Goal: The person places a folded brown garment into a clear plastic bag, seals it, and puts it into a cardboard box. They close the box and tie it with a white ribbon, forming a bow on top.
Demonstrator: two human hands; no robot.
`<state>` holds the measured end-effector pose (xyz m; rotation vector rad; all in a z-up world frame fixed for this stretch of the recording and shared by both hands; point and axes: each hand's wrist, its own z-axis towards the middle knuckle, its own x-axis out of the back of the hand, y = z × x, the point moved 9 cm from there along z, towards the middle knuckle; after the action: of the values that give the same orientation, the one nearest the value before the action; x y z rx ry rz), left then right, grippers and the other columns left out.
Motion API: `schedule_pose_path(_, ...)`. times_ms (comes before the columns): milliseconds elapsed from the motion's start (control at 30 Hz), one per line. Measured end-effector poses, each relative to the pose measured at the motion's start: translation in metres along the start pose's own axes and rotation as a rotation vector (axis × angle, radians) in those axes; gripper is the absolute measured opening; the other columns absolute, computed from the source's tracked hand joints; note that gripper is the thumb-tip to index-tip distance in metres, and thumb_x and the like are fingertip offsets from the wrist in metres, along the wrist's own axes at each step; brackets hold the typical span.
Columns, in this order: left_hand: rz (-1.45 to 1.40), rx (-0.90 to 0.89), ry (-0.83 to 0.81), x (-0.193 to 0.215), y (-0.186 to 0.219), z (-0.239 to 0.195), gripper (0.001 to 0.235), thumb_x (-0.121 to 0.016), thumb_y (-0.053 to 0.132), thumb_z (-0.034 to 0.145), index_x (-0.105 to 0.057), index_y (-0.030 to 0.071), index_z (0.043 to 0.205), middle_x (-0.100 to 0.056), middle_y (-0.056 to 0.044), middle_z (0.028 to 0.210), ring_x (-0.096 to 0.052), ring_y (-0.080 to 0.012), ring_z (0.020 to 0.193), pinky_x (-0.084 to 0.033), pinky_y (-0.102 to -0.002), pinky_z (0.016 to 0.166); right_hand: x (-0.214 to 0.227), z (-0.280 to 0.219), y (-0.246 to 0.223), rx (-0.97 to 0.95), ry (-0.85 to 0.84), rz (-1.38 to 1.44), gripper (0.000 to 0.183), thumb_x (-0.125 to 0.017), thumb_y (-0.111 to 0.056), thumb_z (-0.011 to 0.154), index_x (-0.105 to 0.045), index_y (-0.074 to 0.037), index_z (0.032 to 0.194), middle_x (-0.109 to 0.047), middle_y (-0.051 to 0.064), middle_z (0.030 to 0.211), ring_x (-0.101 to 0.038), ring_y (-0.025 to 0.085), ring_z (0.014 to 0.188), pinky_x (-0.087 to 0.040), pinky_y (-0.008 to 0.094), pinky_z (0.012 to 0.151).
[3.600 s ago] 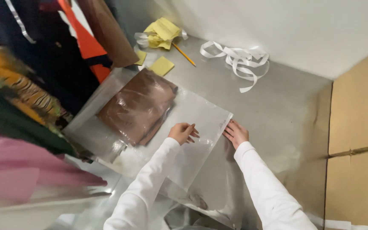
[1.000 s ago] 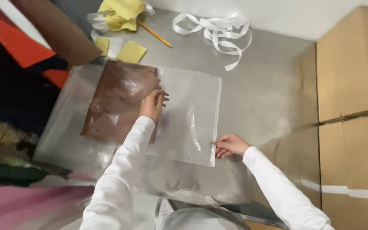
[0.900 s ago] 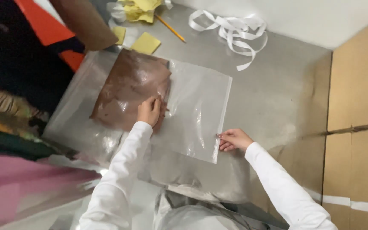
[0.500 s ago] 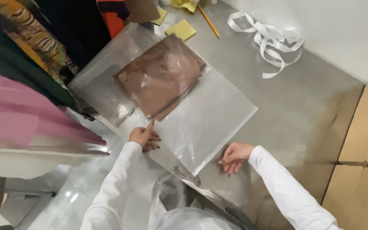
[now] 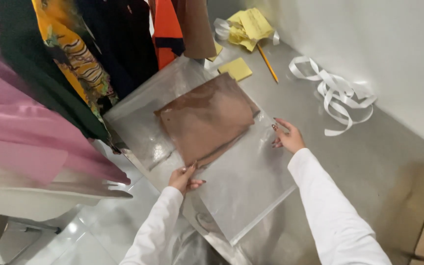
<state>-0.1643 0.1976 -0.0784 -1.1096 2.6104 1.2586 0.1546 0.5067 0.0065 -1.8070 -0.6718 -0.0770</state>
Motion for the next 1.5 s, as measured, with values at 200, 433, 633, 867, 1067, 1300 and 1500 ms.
schedule_pose_path(200,-0.051,-0.008,-0.079,0.008,0.001,0.012,0.052,-0.065,0.028,0.108,-0.04,-0.011,0.133,-0.075,-0.031,0.129,-0.081,-0.0429,0.087,-0.071,-0.039,0.064,-0.022,0.094,0.007,-0.016,-0.074,-0.084,0.043,-0.074,-0.023,0.108,-0.065,0.004,0.141,-0.076,0.021,0.105,-0.07,0.024,0.056,-0.063,0.039,0.047)
schedule_pose_path(433,0.048,-0.047,-0.001,0.041,0.052,-0.003,0.058,-0.07,0.031,0.107,-0.049,-0.013,0.138,-0.075,-0.029,0.129,-0.081,-0.0422,0.087,-0.071,-0.041,0.066,-0.025,0.044,-0.005,-0.279,-0.326,0.0,0.026,-0.08,-0.018,0.098,-0.077,0.007,0.104,-0.059,0.004,0.072,-0.058,0.012,0.059,-0.049,0.02,0.049)
schedule_pose_path(633,0.169,-0.22,0.014,0.065,0.139,-0.013,0.045,-0.063,0.03,0.111,-0.057,-0.011,0.128,-0.076,-0.032,0.119,-0.08,-0.0437,0.076,-0.07,-0.043,0.058,-0.019,-0.005,-0.03,-0.227,-0.354,0.129,0.027,-0.083,-0.022,0.097,-0.064,-0.003,0.1,-0.078,0.012,0.098,-0.059,0.004,0.064,-0.05,0.017,0.054)
schedule_pose_path(867,0.24,-0.478,-0.03,-0.002,0.288,-0.071,0.046,-0.076,0.042,0.104,-0.069,-0.004,0.108,-0.079,-0.026,0.109,-0.08,-0.0392,0.072,-0.07,-0.041,0.058,0.037,-0.072,-0.152,0.001,-0.228,0.248,0.032,-0.084,-0.029,0.098,-0.062,-0.006,0.093,-0.081,0.021,0.105,-0.066,0.011,0.056,-0.056,0.024,0.05)
schedule_pose_path(1067,0.324,-0.577,-0.086,-0.064,0.351,-0.059,0.046,-0.071,0.046,0.107,-0.068,0.0,0.104,-0.079,-0.027,0.102,-0.079,-0.0413,0.07,-0.071,-0.044,0.057,0.077,-0.112,-0.199,0.026,-0.118,0.302,0.031,-0.076,-0.029,0.105,-0.055,-0.006,0.099,-0.079,0.021,0.102,-0.078,0.031,0.068,-0.067,0.04,0.059)
schedule_pose_path(1300,1.104,-0.893,0.24,-0.117,0.41,0.02,0.047,-0.04,0.045,0.118,-0.062,0.006,0.103,-0.077,-0.025,0.1,-0.075,-0.0453,0.107,-0.061,-0.058,0.089,0.081,-0.122,-0.225,0.084,0.003,0.371,0.026,-0.06,-0.03,0.115,-0.048,-0.009,0.109,-0.076,0.031,0.109,-0.074,0.052,0.104,-0.064,0.06,0.088)
schedule_pose_path(1500,0.657,-1.121,0.182,-0.101,0.4,0.115,0.036,-0.052,0.036,0.116,-0.065,0.005,0.103,-0.07,-0.027,0.1,-0.07,-0.0472,0.106,-0.055,-0.058,0.084,0.101,-0.019,-0.112,0.438,0.351,0.218,0.019,-0.075,-0.018,0.111,-0.06,-0.011,0.102,-0.076,0.009,0.098,-0.076,0.017,0.098,-0.064,0.032,0.089)
